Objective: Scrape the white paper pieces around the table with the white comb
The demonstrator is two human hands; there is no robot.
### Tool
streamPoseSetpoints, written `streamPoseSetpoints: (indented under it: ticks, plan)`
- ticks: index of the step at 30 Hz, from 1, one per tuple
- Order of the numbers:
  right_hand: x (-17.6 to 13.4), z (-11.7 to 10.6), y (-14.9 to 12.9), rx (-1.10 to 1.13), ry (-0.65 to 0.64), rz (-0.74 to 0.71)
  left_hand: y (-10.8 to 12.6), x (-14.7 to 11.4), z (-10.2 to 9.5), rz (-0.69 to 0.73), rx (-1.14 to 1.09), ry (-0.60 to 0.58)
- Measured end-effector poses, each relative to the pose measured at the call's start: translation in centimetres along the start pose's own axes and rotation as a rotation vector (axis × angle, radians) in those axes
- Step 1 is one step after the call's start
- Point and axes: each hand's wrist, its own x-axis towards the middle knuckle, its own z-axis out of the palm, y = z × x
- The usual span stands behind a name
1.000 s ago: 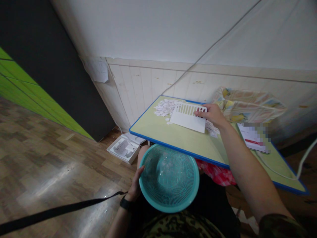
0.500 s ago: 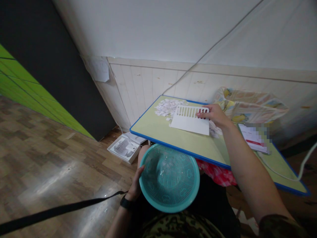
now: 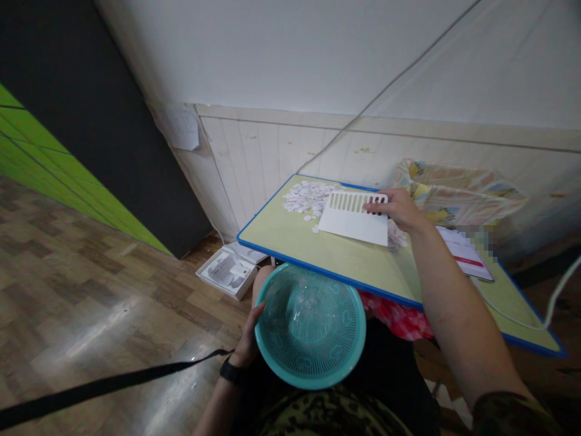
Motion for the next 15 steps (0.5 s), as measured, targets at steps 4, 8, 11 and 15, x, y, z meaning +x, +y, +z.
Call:
streamPoseSetpoints:
  ticks: [4,8,11,15]
  plan:
    - [0.0,0.3,0.2,0.026,0.031,-0.038,-0.1,0.0,-0.3,0.005,0.046,-0.036]
    - [-0.1,1.1,0.2,0.054,0.031,-0.026,-0.1,0.0,-0.3,0.01,0.02,-0.003]
    - [-0.2,1.9,0.2,0.068,0.001,-0.02,0.0,-0.1,-0.1,0.024,0.031,-0.003]
    - [0.0,1.9,0.4,0.089,0.087,-0.043,0.0,-0.2,0.0,0.026,0.03,-0.035]
